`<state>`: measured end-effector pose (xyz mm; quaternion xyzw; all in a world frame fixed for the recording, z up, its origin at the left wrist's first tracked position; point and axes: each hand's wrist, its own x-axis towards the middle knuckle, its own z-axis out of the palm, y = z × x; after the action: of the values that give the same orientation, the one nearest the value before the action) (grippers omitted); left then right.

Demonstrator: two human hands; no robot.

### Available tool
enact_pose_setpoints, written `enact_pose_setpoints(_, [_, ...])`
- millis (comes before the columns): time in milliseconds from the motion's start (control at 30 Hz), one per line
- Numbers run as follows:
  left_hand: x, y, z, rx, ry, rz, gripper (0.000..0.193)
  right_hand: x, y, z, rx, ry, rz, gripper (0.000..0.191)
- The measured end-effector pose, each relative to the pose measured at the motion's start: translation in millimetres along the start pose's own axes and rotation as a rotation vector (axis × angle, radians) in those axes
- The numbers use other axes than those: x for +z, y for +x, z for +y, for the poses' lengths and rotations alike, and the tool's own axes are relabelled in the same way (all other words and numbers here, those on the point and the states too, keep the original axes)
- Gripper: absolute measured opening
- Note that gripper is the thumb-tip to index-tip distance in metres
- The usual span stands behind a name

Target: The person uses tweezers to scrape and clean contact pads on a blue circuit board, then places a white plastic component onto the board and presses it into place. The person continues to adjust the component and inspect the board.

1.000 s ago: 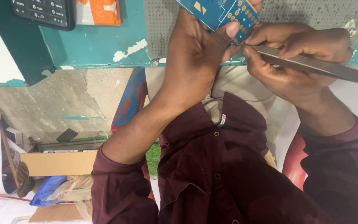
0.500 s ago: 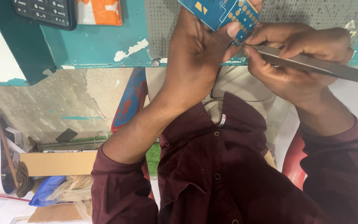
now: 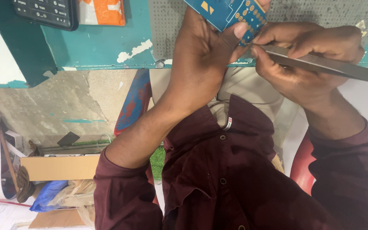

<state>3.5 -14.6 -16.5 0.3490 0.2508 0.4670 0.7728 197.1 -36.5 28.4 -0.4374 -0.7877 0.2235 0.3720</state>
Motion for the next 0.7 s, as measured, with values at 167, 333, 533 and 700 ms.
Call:
enact_pose_setpoints(167, [-0.5,0.6,0.1,0.005,0.024,-0.005,0.027,-0.8,-2.5,1.2,0.005,0.051,-0.018,0.050])
enact_pose_setpoints(333, [-1.4,2.4,-1.4,0.026,0.019,-0.023,0.027,-0.4,-0.5,2.1,-0.002,0.077,-0.019,0.048])
enact_pose_setpoints(533, [-1.2,0.5,-2.7,0.024,0.040,-0.009,0.024,-1.1,1.2,-0.7,-0.030,0.015,-0.005,0.049])
enact_pose_setpoints(700, [-1.0,0.4,-2.1,0.019,0.011,-0.009,0.024,-0.3,2.0,2.0,-0.032,0.060,-0.008,0.048])
